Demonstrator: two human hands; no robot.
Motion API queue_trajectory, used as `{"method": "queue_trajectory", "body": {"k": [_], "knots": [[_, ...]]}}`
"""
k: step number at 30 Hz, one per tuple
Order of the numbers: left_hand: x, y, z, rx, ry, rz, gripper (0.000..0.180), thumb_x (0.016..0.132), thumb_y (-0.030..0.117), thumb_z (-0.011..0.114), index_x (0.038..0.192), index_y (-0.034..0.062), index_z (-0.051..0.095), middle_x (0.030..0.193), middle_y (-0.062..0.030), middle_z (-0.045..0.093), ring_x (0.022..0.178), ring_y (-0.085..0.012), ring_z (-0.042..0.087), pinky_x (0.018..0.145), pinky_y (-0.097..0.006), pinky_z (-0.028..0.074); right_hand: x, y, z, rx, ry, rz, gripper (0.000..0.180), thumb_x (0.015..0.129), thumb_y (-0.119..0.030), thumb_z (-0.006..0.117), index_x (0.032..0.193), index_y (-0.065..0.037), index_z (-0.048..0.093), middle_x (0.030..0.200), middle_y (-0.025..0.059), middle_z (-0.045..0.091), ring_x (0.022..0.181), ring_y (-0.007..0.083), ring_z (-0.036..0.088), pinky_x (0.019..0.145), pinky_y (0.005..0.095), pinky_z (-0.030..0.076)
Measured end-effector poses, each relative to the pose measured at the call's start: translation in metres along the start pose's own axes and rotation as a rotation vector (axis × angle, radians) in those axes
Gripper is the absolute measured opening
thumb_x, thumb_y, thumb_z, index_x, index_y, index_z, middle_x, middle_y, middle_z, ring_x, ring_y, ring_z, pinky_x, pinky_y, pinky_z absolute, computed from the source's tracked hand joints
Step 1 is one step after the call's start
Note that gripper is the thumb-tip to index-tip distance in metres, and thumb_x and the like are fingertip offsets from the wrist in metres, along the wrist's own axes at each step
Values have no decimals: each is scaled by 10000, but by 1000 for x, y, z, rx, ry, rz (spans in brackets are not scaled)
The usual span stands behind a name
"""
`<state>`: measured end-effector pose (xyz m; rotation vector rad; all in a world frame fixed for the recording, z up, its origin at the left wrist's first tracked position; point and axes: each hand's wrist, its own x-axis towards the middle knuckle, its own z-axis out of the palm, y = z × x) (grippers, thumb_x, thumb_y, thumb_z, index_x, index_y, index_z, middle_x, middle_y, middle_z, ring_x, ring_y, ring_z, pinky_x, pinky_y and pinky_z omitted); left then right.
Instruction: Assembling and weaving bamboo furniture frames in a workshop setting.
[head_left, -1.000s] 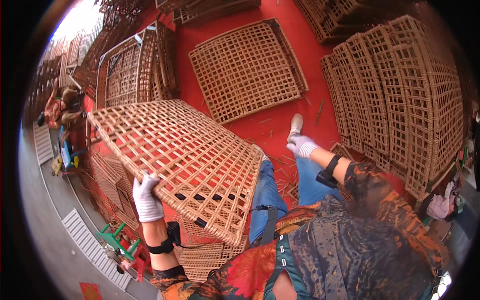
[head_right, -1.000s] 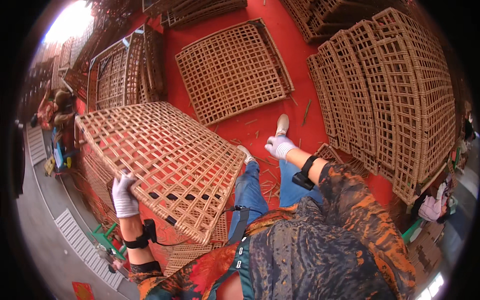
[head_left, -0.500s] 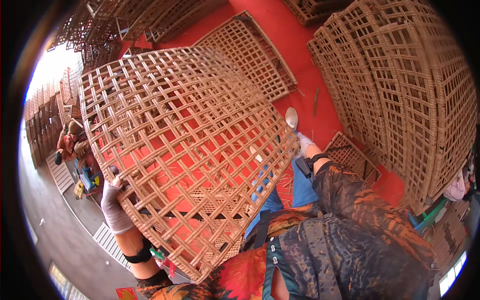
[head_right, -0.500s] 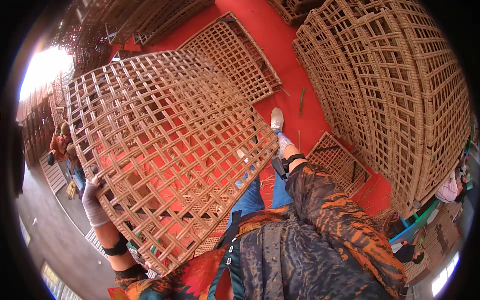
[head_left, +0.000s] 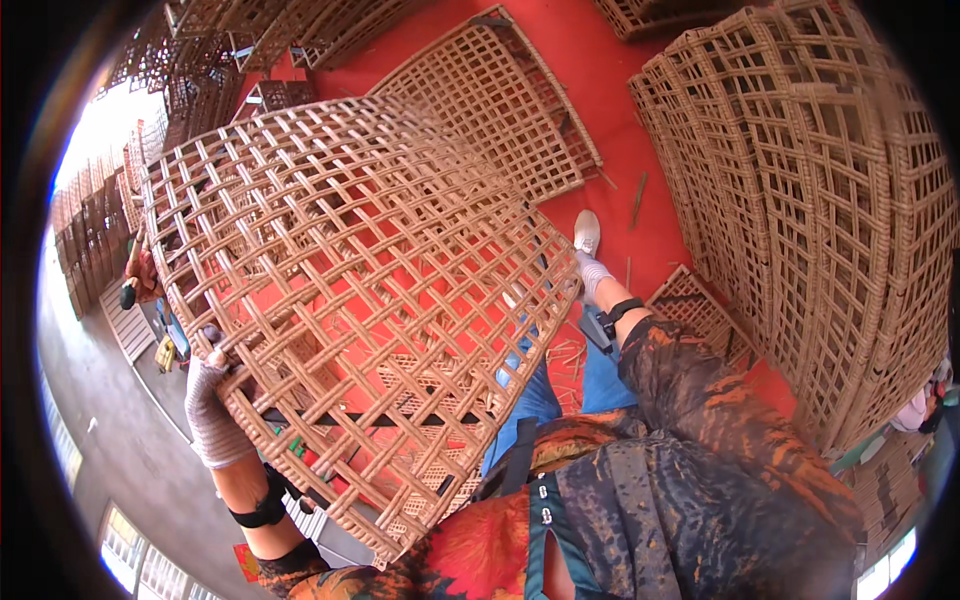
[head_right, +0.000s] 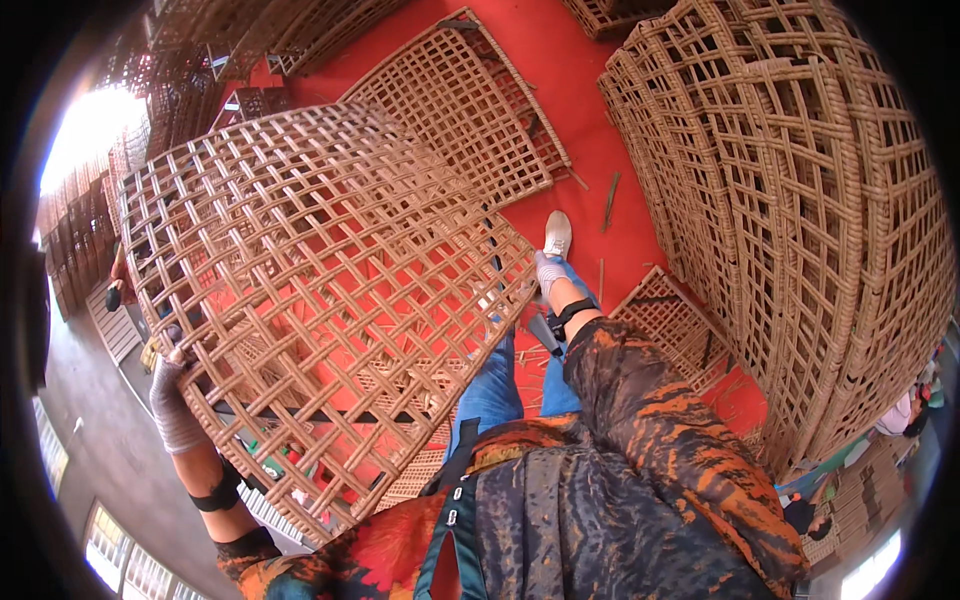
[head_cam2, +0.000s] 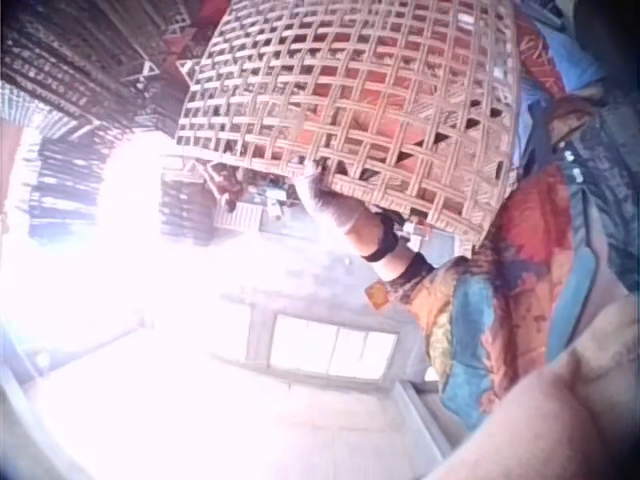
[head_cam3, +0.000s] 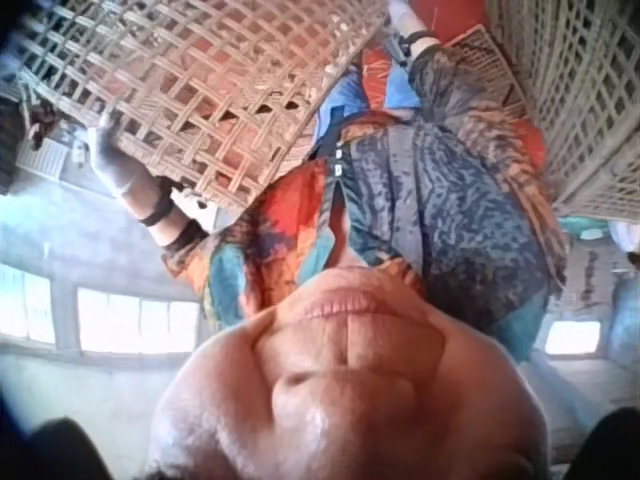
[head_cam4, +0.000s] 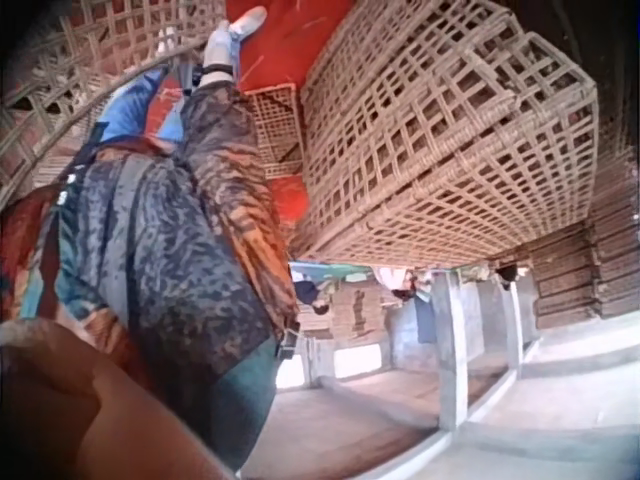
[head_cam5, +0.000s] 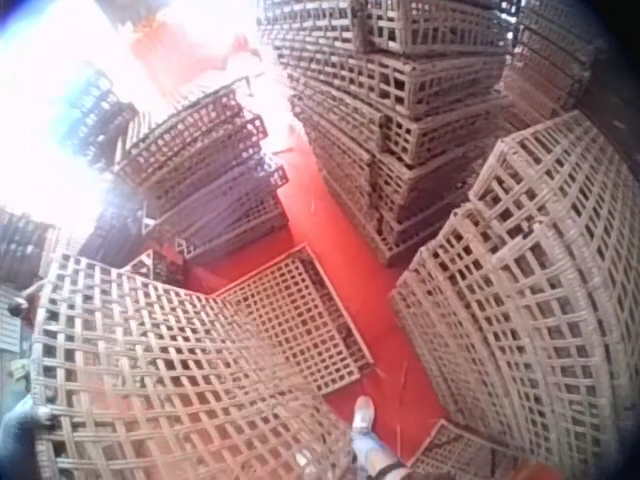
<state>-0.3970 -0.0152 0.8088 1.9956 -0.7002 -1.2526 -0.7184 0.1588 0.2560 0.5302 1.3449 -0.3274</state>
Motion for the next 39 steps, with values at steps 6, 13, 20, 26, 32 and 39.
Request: {"method": "queue_trajectory", "body": {"k": [6, 13, 20, 26, 32, 39], "knots": [[22, 29, 27, -14, 75, -35, 369, 842, 159, 573, 1182, 23, 522, 1026, -98, 609, 902, -211, 621, 795, -338, 532, -100, -51, 38, -1361, -160, -799, 468, 823, -206, 516, 1277, -95, 496, 1221, 193, 569, 1128, 339, 559, 954, 376, 447], [87, -38, 9, -230, 147, -127, 235, 792, 32, 584, 1024, -7, 596, 955, -89, 626, 942, -206, 601, 864, -321, 498, -217, -9, 77, -1394, -313, -1397, 727, 694, -286, 729, 1334, -115, 429, 1319, 186, 489, 1239, 326, 461, 1022, 404, 393], [169, -32, 73, -287, -392, 41, 271, 857, 64, 545, 1098, -58, 523, 1044, -112, 560, 969, -217, 602, 833, -328, 508, -94, -7, 90, -888, -343, -1242, 503, 717, -297, 753, 1134, -88, 565, 1039, 158, 649, 934, 330, 635, 796, 388, 524], [223, -63, 185, 142, -447, 383, 596, 813, 216, 628, 1305, -65, 442, 1167, -141, 559, 1010, -217, 592, 871, -323, 478, -53, -49, 126, -683, -221, -804, 306, 733, -231, 735, 926, -12, 641, 899, 101, 656, 853, 225, 632, 760, 360, 499], [335, -343, 85, 745, -144, 97, 607, 754, 282, 634, 1289, 25, 506, 1146, -186, 591, 1045, -288, 576, 933, -335, 438, 86, -78, 138, 181, -89, -42, 373, 749, 54, 558, 1116, 42, 491, 1044, 194, 603, 961, 380, 626, 812, 623, 497], [333, -524, -19, 805, 332, -559, 876, 720, 423, 644, 1433, 43, 306, 1388, -243, 408, 1283, -317, 409, 1060, -399, 301, 136, -78, 130, 135, -145, -140, 277, 750, -27, 559, 1025, -2, 539, 976, 151, 610, 911, 321, 631, 829, 580, 497]]}}
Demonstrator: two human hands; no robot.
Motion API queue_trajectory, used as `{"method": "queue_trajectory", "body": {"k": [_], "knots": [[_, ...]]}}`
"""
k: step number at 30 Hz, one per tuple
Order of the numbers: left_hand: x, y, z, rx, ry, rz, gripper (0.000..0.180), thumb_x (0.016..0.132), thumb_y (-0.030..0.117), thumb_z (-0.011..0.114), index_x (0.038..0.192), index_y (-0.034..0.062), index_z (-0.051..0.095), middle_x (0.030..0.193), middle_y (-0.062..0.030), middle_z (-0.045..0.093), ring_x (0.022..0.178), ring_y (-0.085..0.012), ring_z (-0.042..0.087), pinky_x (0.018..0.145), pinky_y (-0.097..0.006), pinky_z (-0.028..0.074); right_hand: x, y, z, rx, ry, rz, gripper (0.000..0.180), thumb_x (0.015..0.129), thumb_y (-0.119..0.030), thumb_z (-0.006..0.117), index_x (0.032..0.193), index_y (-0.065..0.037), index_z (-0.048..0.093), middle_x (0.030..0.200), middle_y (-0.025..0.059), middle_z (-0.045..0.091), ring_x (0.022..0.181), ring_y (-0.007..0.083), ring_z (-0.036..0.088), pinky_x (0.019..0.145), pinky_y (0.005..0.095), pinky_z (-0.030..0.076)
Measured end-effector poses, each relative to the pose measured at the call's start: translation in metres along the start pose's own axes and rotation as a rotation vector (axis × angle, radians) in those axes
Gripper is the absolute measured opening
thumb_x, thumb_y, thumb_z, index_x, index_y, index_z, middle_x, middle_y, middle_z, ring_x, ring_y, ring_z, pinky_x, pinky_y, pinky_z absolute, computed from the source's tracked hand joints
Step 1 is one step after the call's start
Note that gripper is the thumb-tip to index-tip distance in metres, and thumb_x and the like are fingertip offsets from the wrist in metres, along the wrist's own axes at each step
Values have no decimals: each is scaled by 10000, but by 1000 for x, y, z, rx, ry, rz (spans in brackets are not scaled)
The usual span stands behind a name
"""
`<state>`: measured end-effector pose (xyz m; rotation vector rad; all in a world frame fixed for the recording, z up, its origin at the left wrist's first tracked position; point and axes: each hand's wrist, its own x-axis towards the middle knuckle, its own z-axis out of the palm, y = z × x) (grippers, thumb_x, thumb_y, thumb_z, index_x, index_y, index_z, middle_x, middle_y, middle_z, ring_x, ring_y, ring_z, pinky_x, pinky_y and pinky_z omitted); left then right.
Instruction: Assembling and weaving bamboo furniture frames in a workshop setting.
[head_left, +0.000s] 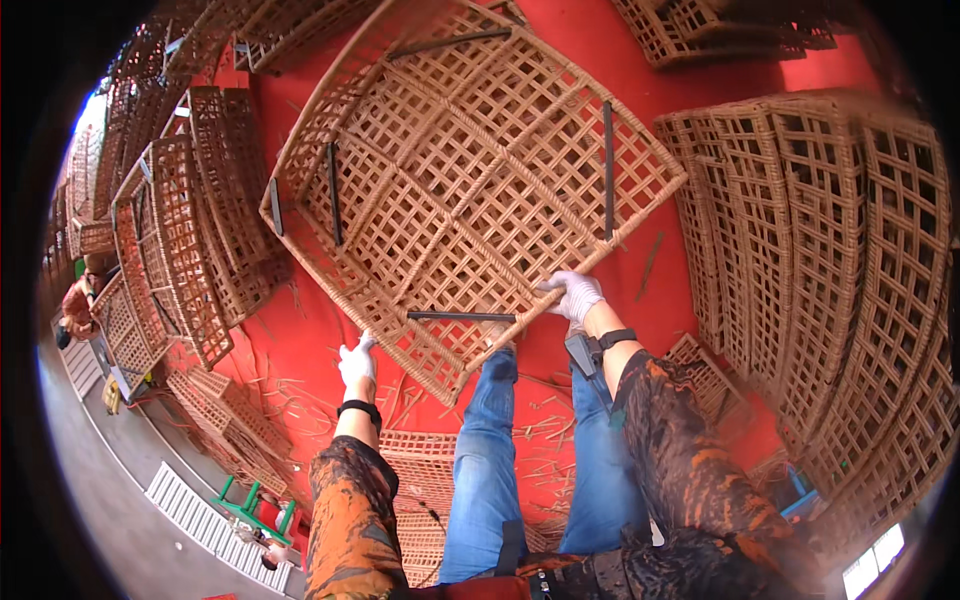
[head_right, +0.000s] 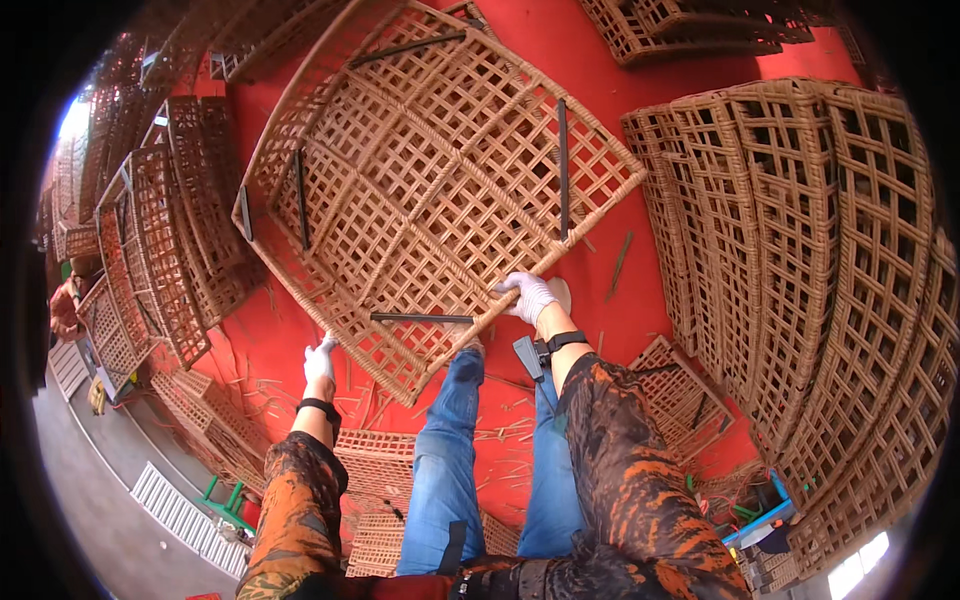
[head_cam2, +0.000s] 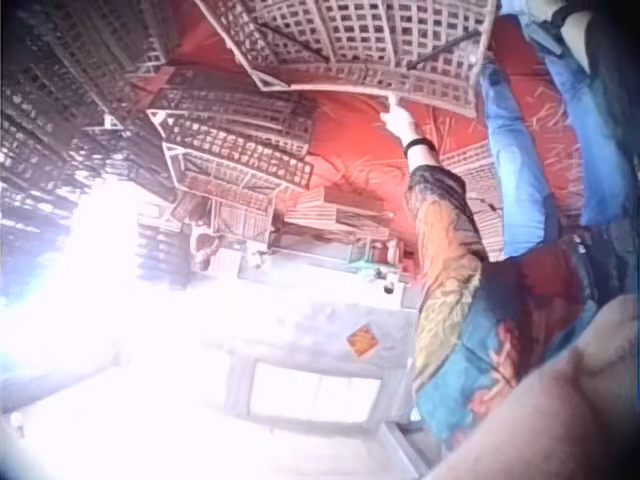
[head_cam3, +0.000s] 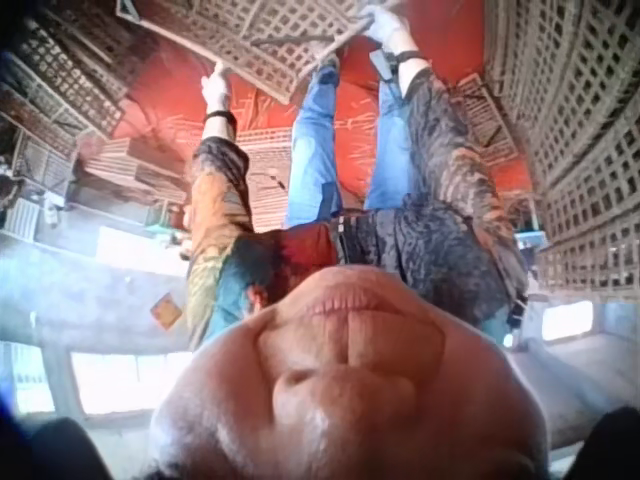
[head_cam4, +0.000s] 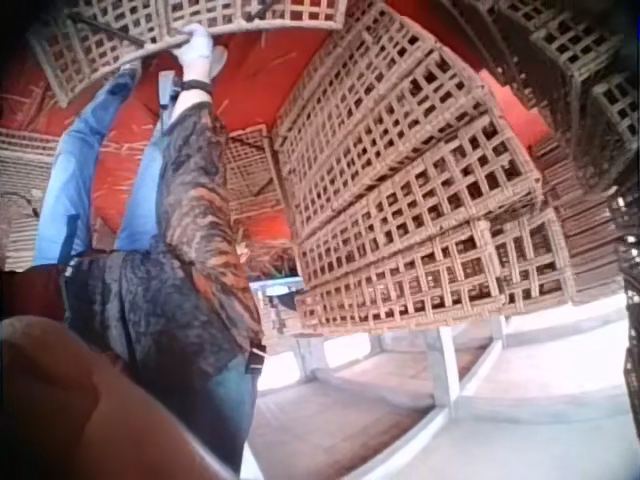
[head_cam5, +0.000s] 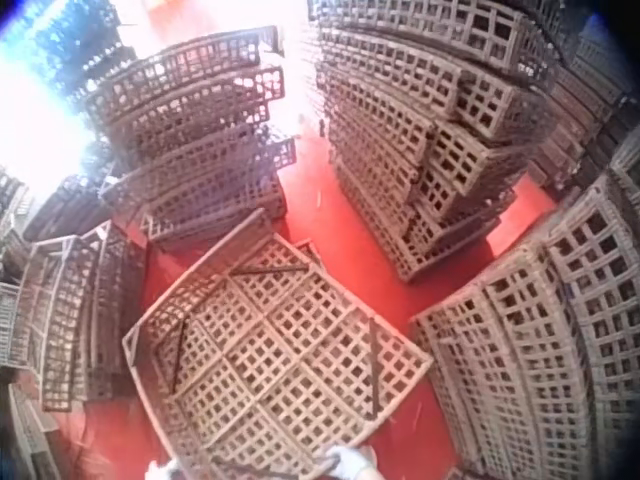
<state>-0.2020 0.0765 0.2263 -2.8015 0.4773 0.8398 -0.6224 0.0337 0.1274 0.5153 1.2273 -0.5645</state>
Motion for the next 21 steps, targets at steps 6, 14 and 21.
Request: {"method": "queue_trajectory", "body": {"k": [6, 14, 21], "knots": [[-19, 24, 41, -979, -474, -28, 410, 870, 396, 596, 1109, 66, 547, 991, -37, 593, 889, -143, 563, 753, -302, 446, 47, 15, -42, 36, -34, 31, 387, 766, -55, 527, 1144, -7, 455, 1062, 191, 571, 1011, 349, 583, 843, 593, 489], [12, 24, 40, -514, -76, 255, 274, 791, 132, 634, 1040, 29, 587, 732, -22, 598, 606, -108, 564, 544, -265, 449, 53, 38, -21, 69, -36, 103, 333, 790, -49, 539, 1112, 1, 469, 1114, 203, 538, 1071, 366, 533, 905, 601, 449], [19, 42, 6, -52, 159, 364, 336, 779, 231, 629, 1057, 48, 584, 844, -132, 662, 747, -251, 638, 685, -368, 503, 46, 47, -12, 96, -42, 34, 269, 805, -113, 645, 1063, -76, 578, 1050, 89, 614, 1051, 293, 561, 882, 540, 473]]}}
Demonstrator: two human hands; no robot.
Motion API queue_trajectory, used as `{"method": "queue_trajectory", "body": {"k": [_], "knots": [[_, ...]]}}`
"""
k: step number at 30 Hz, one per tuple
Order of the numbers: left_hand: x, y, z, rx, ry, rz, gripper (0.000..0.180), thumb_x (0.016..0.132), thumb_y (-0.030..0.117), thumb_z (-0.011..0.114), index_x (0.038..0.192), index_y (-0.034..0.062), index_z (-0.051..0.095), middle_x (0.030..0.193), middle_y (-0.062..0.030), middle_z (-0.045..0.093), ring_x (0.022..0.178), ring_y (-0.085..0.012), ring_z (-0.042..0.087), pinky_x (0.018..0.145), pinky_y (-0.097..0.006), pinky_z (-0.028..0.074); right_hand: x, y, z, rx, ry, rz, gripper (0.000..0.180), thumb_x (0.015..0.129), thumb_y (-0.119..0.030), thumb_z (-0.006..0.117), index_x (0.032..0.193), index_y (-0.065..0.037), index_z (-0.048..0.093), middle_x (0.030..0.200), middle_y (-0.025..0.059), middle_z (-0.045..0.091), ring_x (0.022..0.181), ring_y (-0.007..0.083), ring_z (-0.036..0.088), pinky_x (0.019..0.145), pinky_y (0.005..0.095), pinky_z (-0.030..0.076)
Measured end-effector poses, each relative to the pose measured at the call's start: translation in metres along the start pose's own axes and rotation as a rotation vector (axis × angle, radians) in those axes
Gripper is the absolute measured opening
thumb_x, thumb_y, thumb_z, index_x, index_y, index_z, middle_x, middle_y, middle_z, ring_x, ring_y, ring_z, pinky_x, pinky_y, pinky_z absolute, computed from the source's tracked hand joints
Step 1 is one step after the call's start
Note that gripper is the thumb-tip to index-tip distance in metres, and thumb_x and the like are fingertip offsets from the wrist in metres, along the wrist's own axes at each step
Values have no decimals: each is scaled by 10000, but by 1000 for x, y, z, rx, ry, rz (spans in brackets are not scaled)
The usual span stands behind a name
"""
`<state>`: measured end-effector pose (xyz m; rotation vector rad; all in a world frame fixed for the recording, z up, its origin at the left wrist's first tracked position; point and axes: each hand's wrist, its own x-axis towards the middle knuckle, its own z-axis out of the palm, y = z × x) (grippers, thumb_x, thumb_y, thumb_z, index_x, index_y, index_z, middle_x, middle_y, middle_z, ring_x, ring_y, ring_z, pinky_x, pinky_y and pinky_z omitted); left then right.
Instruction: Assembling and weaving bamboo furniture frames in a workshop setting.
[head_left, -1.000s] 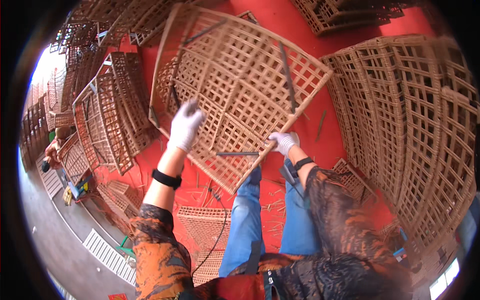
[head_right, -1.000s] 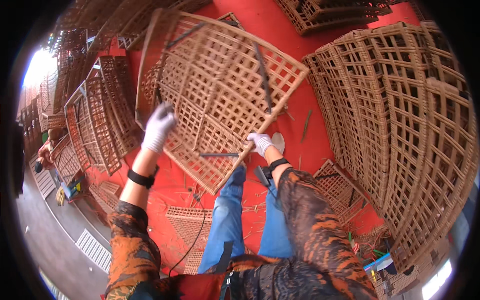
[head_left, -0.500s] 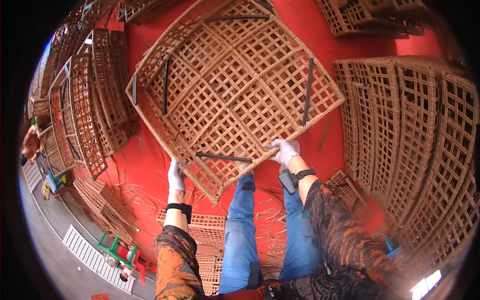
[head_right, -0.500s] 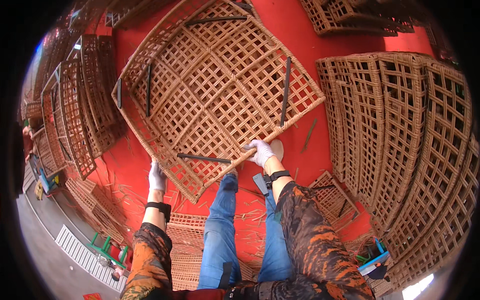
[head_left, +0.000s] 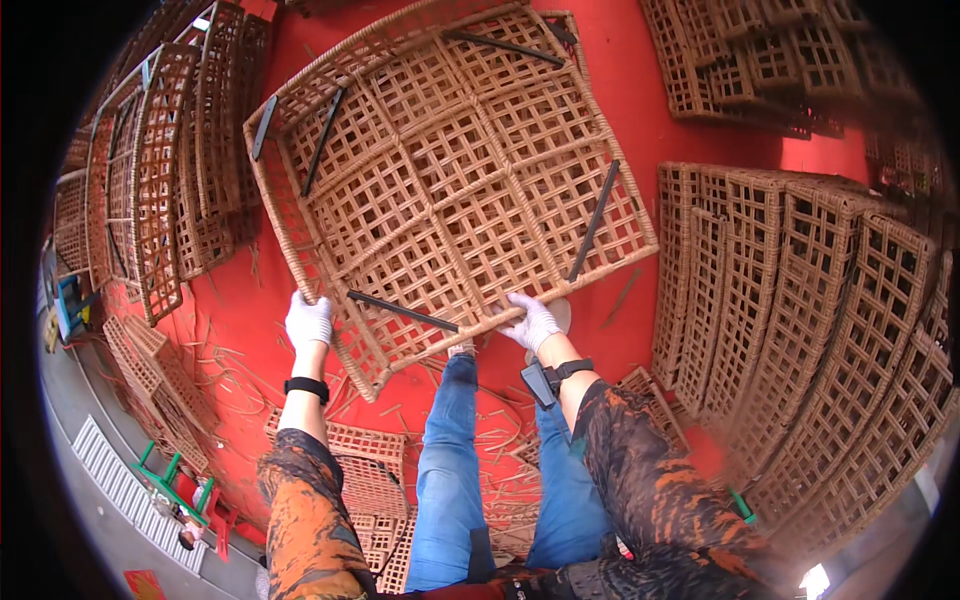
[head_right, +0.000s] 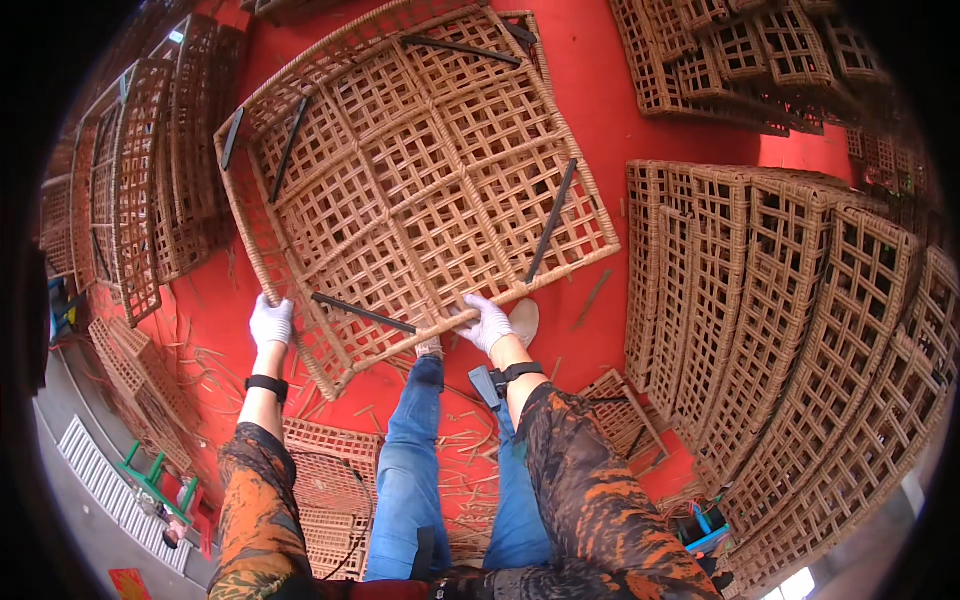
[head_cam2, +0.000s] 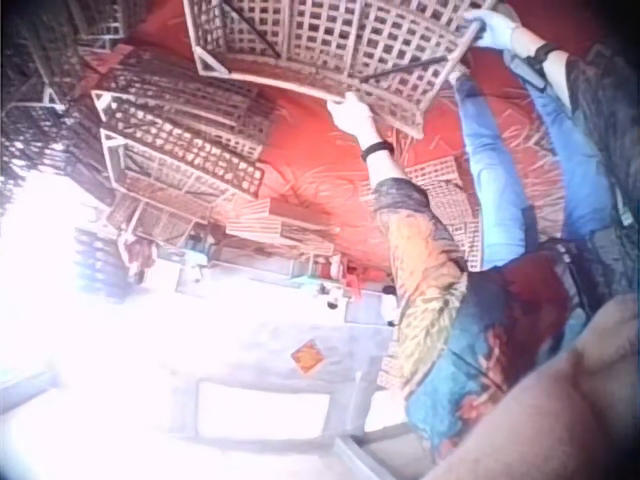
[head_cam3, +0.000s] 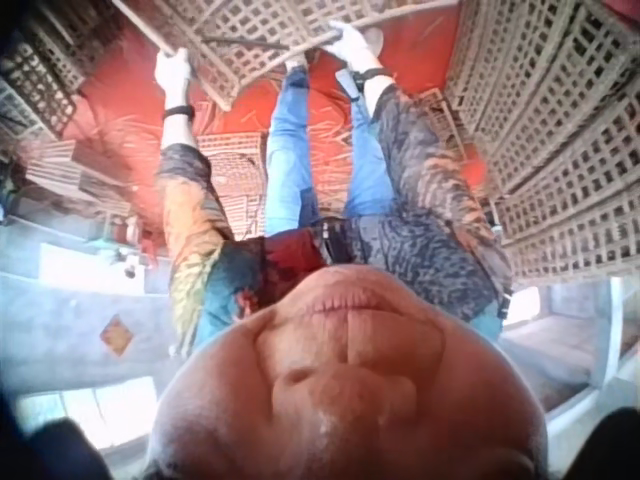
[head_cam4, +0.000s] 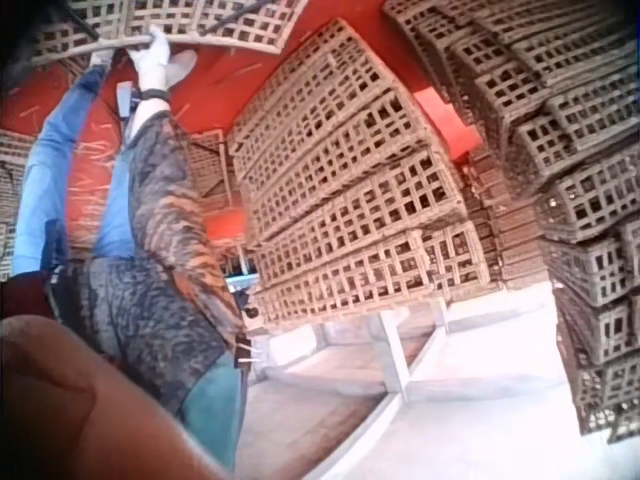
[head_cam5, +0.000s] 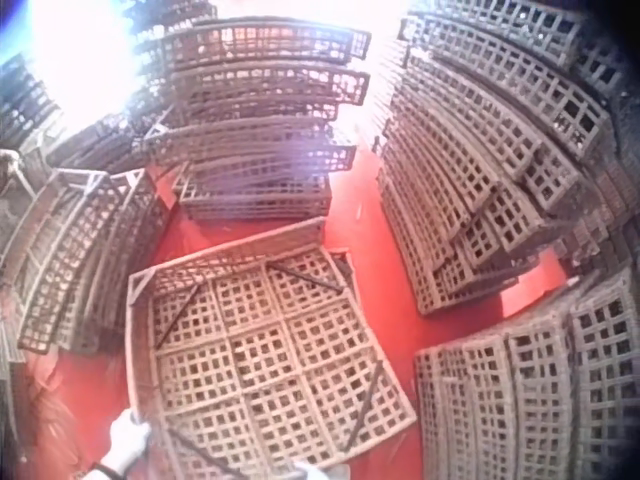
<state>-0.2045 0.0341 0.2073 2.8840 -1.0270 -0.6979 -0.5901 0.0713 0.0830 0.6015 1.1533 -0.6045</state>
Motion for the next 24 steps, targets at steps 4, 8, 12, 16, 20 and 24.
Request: {"method": "queue_trajectory", "body": {"k": [4, 8, 12, 16, 20, 24], "knots": [[25, 15, -20, 167, 52, 24, 447, 781, 285, 633, 1165, 70, 554, 983, -202, 662, 926, -365, 639, 816, -438, 497, 1, -24, 3, 63, 44, -225, 223, 813, -99, 663, 1028, -83, 608, 986, 40, 632, 929, 196, 613, 791, 400, 519], [45, 0, -27, 249, 33, 19, 468, 777, 297, 639, 1160, 46, 536, 989, -217, 656, 944, -381, 628, 822, -450, 494, 7, -23, 19, 4, -25, -113, 249, 832, -59, 636, 1072, -34, 577, 1040, 87, 634, 997, 260, 618, 837, 422, 510], [34, 3, -3, 245, -4, -32, 489, 781, 281, 621, 1182, 27, 505, 980, -250, 645, 946, -399, 623, 830, -453, 491, 19, -33, 5, -76, 52, -190, 293, 841, -44, 622, 1122, -13, 548, 1079, 113, 626, 1035, 299, 610, 884, 474, 482], [7, 6, 36, 137, 13, -97, 433, 746, 258, 612, 1096, 21, 521, 970, -238, 646, 909, -386, 636, 810, -448, 491, 28, -77, -23, -224, 149, -194, 291, 815, -57, 639, 1088, -32, 541, 1033, 125, 621, 992, 317, 614, 895, 519, 463], [-58, 17, 57, -49, -77, -229, 475, 755, 211, 574, 1138, -30, 431, 971, -279, 618, 928, -425, 608, 842, -470, 473, 13, -137, -14, -480, 251, -307, 232, 778, -81, 659, 992, -49, 575, 992, 112, 613, 889, 309, 619, 826, 539, 488], [-150, 38, 100, -593, -131, -377, 492, 771, 125, 602, 1191, -45, 411, 1031, -224, 597, 878, -303, 621, 818, -412, 503, -10, -220, 31, -822, 345, -552, 233, 761, -91, 666, 967, -47, 566, 835, 81, 628, 825, 249, 638, 777, 435, 520]]}}
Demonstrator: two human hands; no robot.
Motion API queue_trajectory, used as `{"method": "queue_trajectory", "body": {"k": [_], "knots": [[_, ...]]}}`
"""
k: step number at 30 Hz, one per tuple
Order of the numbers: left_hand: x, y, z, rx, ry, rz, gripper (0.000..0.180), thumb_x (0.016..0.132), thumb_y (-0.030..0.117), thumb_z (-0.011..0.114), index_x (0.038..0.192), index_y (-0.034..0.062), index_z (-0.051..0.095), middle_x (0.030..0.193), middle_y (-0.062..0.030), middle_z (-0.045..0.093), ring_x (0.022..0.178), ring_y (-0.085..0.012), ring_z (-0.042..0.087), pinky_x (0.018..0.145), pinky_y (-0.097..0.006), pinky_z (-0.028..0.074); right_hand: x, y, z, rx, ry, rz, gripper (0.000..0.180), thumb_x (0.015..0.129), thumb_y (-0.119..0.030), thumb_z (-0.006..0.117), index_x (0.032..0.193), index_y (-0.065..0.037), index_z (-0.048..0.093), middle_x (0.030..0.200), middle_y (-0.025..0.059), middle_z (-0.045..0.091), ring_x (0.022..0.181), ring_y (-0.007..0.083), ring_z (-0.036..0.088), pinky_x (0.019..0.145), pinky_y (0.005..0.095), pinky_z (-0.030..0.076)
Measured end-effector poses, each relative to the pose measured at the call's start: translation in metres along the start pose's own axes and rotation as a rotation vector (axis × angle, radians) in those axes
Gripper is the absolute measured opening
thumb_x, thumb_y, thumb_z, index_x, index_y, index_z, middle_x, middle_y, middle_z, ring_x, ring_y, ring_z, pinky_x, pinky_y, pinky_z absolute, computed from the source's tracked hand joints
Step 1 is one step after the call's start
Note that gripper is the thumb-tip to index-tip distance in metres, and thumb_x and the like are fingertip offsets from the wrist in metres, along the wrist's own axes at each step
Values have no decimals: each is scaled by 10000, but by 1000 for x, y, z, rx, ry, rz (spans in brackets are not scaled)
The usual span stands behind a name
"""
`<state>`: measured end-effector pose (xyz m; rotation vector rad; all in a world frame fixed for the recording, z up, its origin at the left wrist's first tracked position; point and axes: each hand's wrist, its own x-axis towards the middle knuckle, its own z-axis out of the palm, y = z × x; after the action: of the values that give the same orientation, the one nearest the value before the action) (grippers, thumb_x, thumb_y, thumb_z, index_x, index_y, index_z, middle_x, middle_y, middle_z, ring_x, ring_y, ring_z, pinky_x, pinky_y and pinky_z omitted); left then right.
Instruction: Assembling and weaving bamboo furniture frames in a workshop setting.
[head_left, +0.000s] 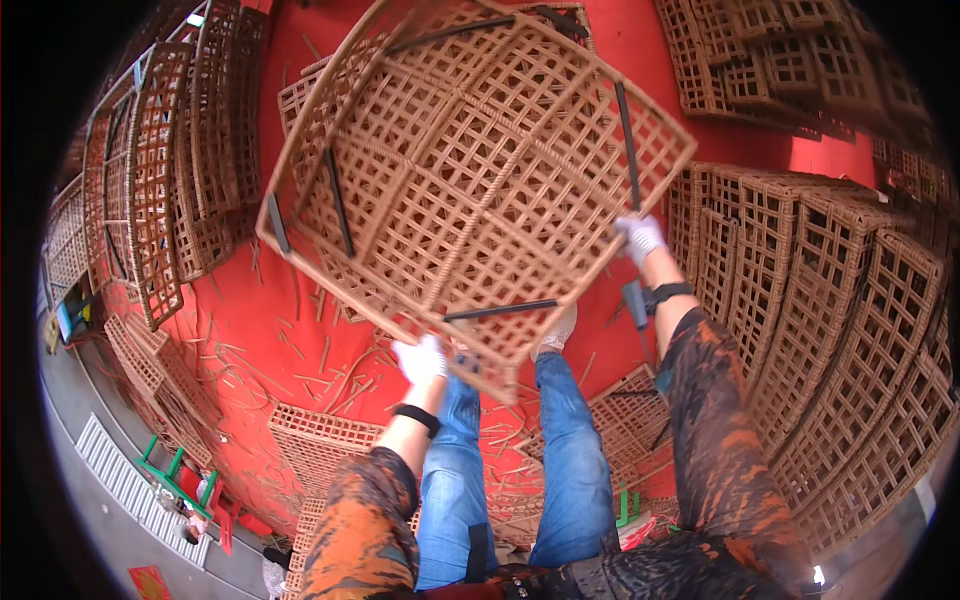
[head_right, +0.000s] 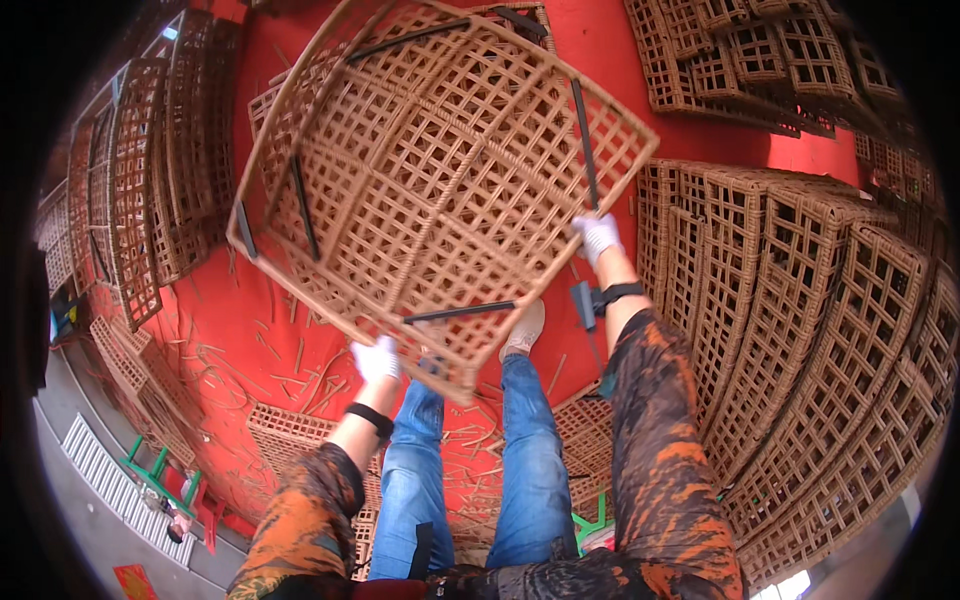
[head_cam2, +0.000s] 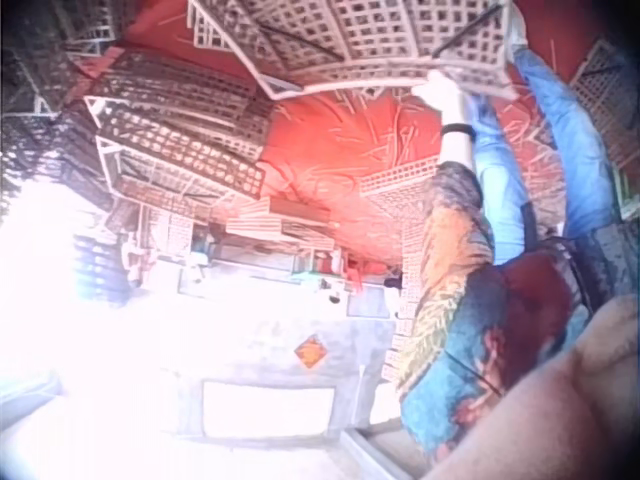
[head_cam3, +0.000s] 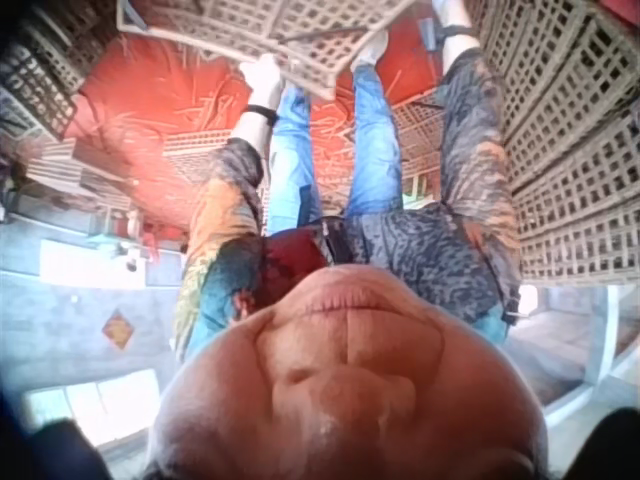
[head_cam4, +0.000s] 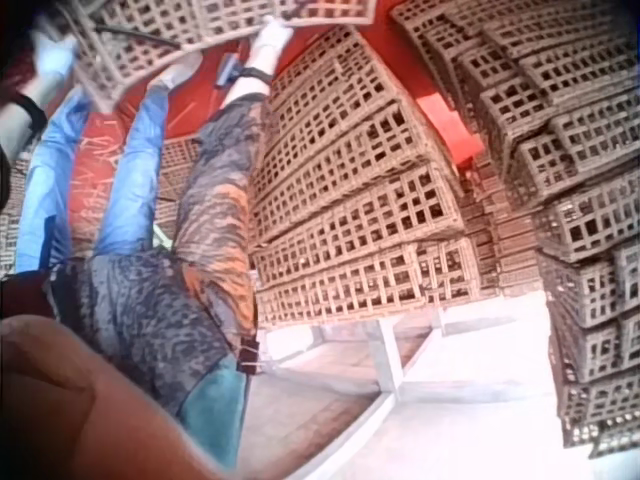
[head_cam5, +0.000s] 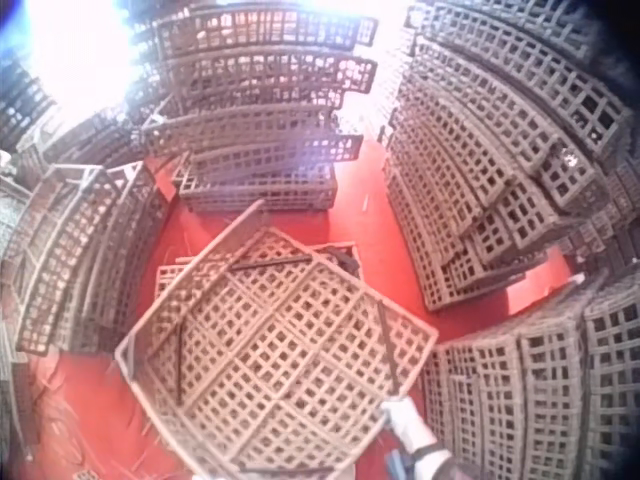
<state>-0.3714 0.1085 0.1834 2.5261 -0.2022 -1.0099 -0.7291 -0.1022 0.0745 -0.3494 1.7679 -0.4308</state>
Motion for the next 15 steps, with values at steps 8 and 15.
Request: {"method": "queue_trajectory", "body": {"k": [8, 15], "knots": [[-116, 14, 64, 213, -1024, 267, 407, 783, 235, 656, 1126, 23, 601, 1127, -192, 605, 1044, -279, 582, 894, -372, 467, 13, -123, -44, 81, -120, -372, 613, 843, -250, 626, 1370, -36, 399, 1276, 117, 554, 1167, 235, 518, 998, 341, 374], [61, 110, 12, 550, 264, 525, 597, 744, 287, 638, 1236, -16, 487, 1186, -241, 512, 1084, -375, 528, 953, -427, 423, -58, -36, -77, -545, 363, -597, 374, 863, -323, 603, 1048, 2, 606, 1041, 169, 662, 953, 248, 642, 826, 357, 486]]}}
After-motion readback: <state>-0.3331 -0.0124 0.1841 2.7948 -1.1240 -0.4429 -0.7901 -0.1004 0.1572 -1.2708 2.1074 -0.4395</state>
